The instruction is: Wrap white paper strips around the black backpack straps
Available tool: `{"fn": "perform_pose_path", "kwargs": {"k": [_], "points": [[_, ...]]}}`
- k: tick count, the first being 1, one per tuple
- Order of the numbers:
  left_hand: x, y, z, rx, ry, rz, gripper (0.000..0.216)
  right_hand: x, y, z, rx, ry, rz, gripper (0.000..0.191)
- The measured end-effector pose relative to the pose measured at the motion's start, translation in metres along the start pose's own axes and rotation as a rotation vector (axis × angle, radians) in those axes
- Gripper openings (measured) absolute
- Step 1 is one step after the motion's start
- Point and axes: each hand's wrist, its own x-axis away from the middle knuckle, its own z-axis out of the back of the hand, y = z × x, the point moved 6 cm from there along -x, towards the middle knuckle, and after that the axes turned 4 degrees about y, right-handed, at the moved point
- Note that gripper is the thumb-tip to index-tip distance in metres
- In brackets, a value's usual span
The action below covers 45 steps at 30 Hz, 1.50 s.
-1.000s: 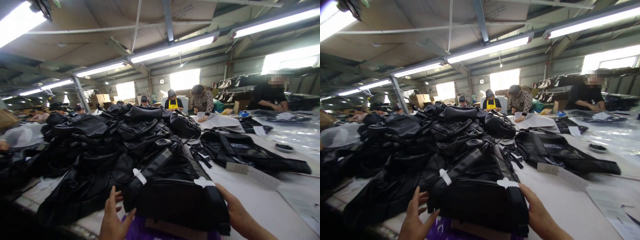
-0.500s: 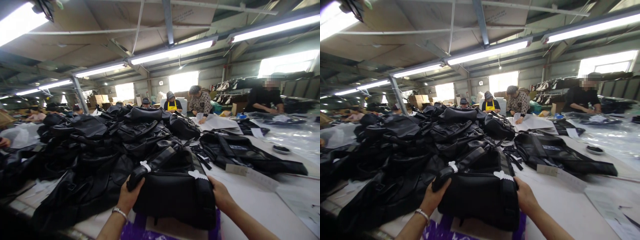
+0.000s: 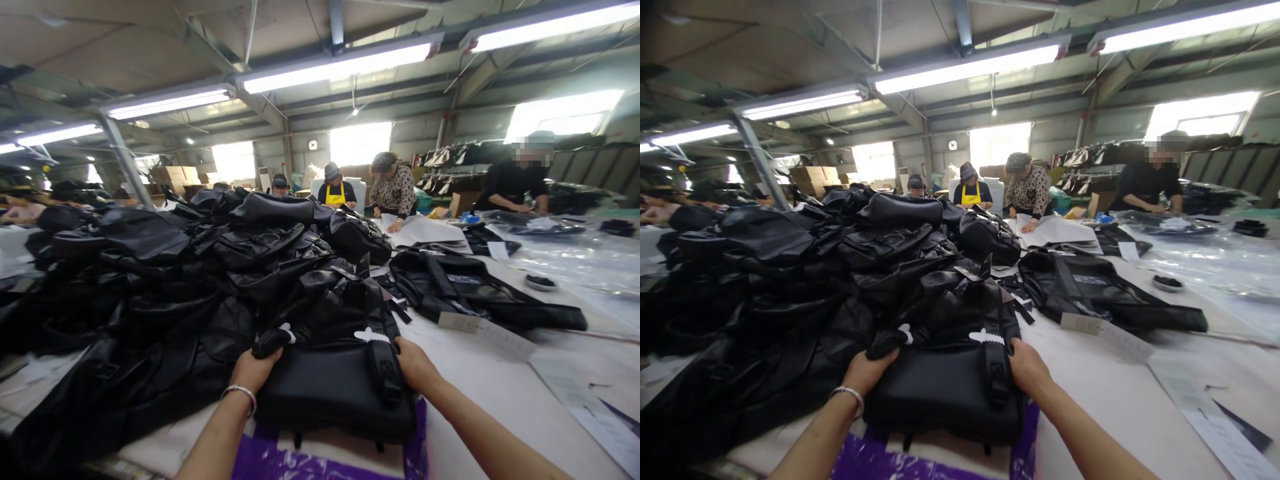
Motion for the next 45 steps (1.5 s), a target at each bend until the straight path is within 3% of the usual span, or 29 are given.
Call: {"fn": "perform_pose_path", "kwargs": {"k": [4, 6, 10, 13, 17, 21, 25, 30, 34, 40, 45], "points": [[0.021, -0.002, 0.001, -0.031, 0.075, -0.009, 0.057, 0.010, 0.004, -0.006, 0.006, 0.007, 0.008, 0.015], [0.030, 0.007, 0.009, -0.064, 0.177, -0.077, 0.068, 0.013, 0.004, -0.006, 0.012, 0.008, 0.013, 0.013], [0.050, 0.050, 0.036, -0.198, 0.441, -0.567, 0.081, 0.011, 0.004, -0.005, 0.029, 0.001, 0.019, 0.011], [0.068, 0.077, 0.046, -0.373, 0.417, -0.886, 0.051, 0.009, 0.005, -0.004, 0.041, -0.005, 0.012, 0.011], [0.102, 0.091, 0.045, -0.553, 0.427, -1.063, 0.033, 0.010, 0.006, -0.004, 0.049, -0.009, 0.007, 0.014], [0.137, 0.078, 0.022, -0.524, 0.505, -0.957, 0.031, 0.012, 0.007, -0.004, 0.058, -0.002, 0.005, 0.012], [0.140, 0.064, 0.006, -0.457, 0.429, -0.767, 0.035, 0.014, 0.007, -0.006, 0.061, -0.004, 0.012, 0.013], [0.101, 0.086, 0.031, -0.445, 0.271, -0.473, 0.059, 0.016, 0.007, -0.007, 0.055, -0.007, 0.042, 0.013], [0.050, 0.105, 0.045, -0.506, 0.029, -0.312, 0.047, 0.018, 0.007, -0.006, 0.053, -0.009, 0.063, 0.013], [-0.006, 0.137, 0.056, -0.507, -0.085, -0.246, 0.019, 0.018, 0.005, -0.005, 0.024, -0.015, 0.091, 0.015], [-0.001, 0.164, 0.041, -0.519, -0.132, -0.273, 0.019, 0.017, 0.007, -0.008, 0.000, -0.029, 0.095, 0.017]]}}
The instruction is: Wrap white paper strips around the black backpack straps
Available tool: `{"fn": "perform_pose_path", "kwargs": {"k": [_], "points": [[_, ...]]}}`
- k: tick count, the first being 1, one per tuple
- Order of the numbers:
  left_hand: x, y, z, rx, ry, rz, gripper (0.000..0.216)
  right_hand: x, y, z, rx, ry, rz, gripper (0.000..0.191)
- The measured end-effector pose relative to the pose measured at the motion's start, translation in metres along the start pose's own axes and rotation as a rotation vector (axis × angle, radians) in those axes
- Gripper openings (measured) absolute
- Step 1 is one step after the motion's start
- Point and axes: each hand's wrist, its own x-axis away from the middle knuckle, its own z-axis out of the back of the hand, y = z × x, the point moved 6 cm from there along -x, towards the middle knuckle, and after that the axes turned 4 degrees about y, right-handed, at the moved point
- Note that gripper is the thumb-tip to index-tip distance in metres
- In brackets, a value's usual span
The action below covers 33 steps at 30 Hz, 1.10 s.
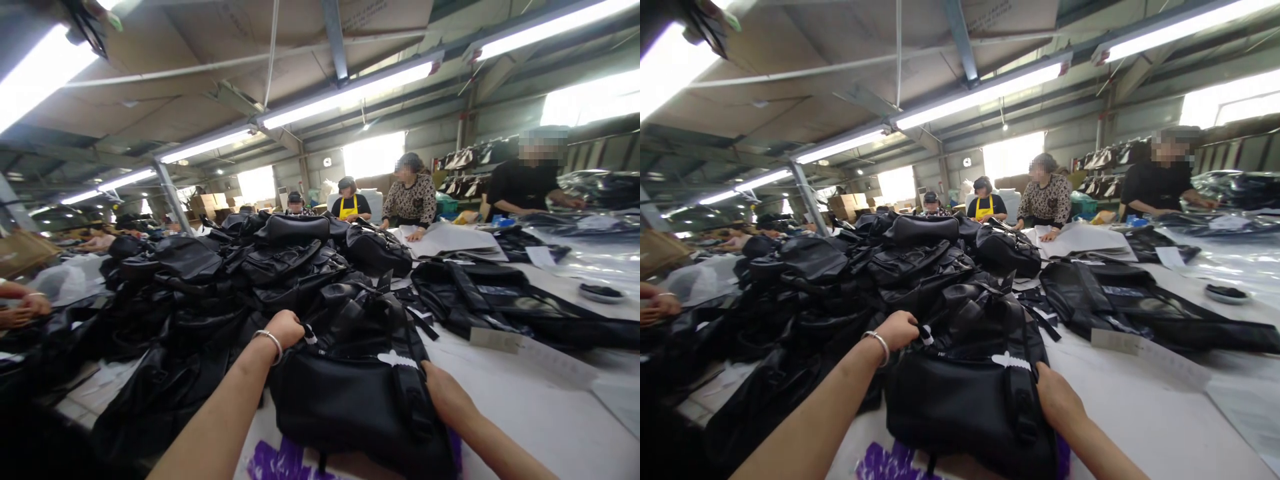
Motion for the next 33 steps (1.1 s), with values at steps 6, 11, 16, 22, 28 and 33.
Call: {"fn": "perform_pose_path", "kwargs": {"k": [6, 11, 16, 22, 28, 33], "points": [[0.065, 0.023, -0.013, -0.098, 0.057, -0.091, 0.035, 0.002, 0.001, -0.001, 0.011, -0.002, 0.035, 0.012], [0.134, 0.003, -0.065, -0.433, 0.173, -0.024, 0.063, 0.003, -0.001, 0.001, 0.009, 0.005, 0.017, 0.014], [0.142, -0.012, -0.071, -0.420, 0.269, -0.093, 0.061, 0.005, -0.006, 0.004, 0.019, 0.000, -0.002, 0.015], [0.097, 0.017, -0.002, -0.251, 0.280, -0.332, 0.048, 0.008, -0.008, 0.006, 0.036, 0.009, -0.015, 0.014], [0.083, 0.006, -0.066, -0.281, 0.157, -0.425, 0.055, 0.008, -0.008, 0.007, -0.014, 0.016, -0.043, 0.014], [0.081, -0.016, -0.101, -0.189, 0.136, -0.372, 0.057, 0.007, -0.009, 0.009, -0.071, 0.067, -0.086, 0.013]]}}
